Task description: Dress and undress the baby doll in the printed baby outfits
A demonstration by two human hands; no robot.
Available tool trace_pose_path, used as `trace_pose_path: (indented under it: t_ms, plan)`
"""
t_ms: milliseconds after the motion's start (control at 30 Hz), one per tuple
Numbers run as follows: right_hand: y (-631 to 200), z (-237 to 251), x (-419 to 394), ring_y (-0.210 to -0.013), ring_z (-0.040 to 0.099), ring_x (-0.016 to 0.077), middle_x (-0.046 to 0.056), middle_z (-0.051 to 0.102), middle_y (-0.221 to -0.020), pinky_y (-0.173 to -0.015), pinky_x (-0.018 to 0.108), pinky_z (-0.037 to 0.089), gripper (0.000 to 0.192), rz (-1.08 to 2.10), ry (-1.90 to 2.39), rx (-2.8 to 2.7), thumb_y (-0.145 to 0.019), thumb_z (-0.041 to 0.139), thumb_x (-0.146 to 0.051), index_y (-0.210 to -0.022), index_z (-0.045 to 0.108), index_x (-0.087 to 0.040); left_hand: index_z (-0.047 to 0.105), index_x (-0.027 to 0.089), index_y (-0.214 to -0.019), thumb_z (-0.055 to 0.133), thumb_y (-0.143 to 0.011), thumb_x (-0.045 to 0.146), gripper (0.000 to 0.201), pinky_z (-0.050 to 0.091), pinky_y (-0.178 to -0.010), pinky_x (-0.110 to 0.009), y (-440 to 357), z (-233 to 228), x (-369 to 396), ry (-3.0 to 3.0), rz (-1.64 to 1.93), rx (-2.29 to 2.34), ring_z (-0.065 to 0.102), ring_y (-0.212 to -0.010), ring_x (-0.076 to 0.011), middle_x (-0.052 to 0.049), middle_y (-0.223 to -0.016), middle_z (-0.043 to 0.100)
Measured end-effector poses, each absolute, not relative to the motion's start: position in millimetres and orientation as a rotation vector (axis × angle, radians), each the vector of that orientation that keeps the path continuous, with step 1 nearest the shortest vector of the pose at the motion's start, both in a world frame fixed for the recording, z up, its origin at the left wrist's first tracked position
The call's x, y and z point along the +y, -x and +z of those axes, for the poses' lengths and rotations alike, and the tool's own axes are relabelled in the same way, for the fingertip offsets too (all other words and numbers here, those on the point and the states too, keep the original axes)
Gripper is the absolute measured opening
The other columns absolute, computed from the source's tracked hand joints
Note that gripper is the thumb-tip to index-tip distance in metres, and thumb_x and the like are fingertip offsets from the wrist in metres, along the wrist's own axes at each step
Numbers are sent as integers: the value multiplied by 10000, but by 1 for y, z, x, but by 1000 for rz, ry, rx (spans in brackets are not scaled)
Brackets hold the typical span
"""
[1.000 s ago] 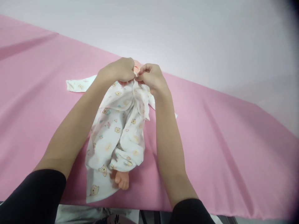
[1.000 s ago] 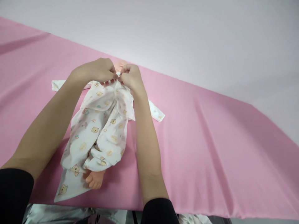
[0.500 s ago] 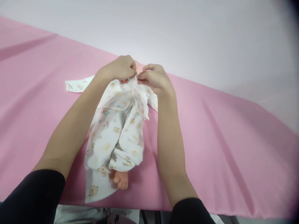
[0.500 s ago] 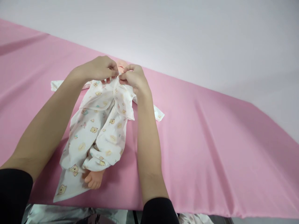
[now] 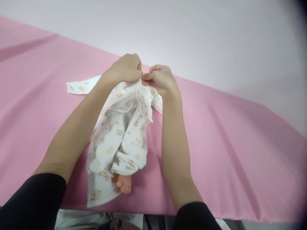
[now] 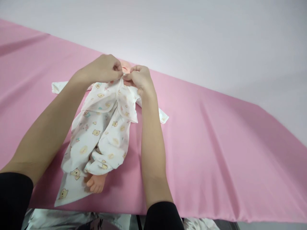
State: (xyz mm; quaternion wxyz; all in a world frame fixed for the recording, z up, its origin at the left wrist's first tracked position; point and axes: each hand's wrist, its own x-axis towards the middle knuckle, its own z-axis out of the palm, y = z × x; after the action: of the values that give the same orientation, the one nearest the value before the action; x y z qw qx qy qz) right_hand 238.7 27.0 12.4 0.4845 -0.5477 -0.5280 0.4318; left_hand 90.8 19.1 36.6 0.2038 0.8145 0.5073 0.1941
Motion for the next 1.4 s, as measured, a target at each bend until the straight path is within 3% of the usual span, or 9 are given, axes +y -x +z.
trace_pose_path:
  t_ms: [267, 467, 633, 1067, 1400]
  plan:
    - [-231, 36, 1, -718, 645, 151, 0, 551, -651, -708, 277, 576, 237, 830, 1405, -1525, -777, 587, 55, -722, 491, -155, 676, 182, -1072, 545, -708, 325, 413, 454, -735, -341, -88, 35, 25, -2212, 515, 1377, 612, -947, -287, -111, -936, 664]
    - [-236, 47, -14, -693, 642, 180, 41, 606, -713, -656, 316, 589, 218, 745, 1528, -1754, -744, 692, -17, -709, 524, -152, 622, 207, -1148, 513, -744, 283, 425, 474, -831, -319, -90, 34, 26, -2100, 477, 1175, 602, -1037, -240, -73, -1131, 644]
    - [-233, 44, -15, -651, 635, 197, 31, 591, -633, -602, 327, 592, 223, 756, 1568, -1974, -712, 712, -28, -669, 538, -161, 594, 272, -1206, 619, -691, 332, 519, 464, -911, -349, -87, 32, 31, -2099, 255, 1191, 591, -1101, -258, -57, -1096, 656]
    - [-240, 33, -3, -623, 646, 196, 1, 595, -631, -578, 306, 600, 328, 914, 1508, -2080, -624, 805, -73, -808, 552, -173, 490, 313, -1319, 755, -595, 423, 780, 446, -971, -337, -78, 46, 23, -2069, -52, 1180, 556, -1180, -268, -47, -1177, 656]
    - [-237, 34, -10, -604, 621, 185, -2, 601, -605, -597, 307, 566, 316, 1032, 1448, -1993, -597, 767, 33, -745, 569, -165, 593, 251, -1192, 736, -578, 323, 634, 469, -839, -288, -79, 42, 26, -2139, 42, 1152, 623, -984, -218, -42, -966, 686]
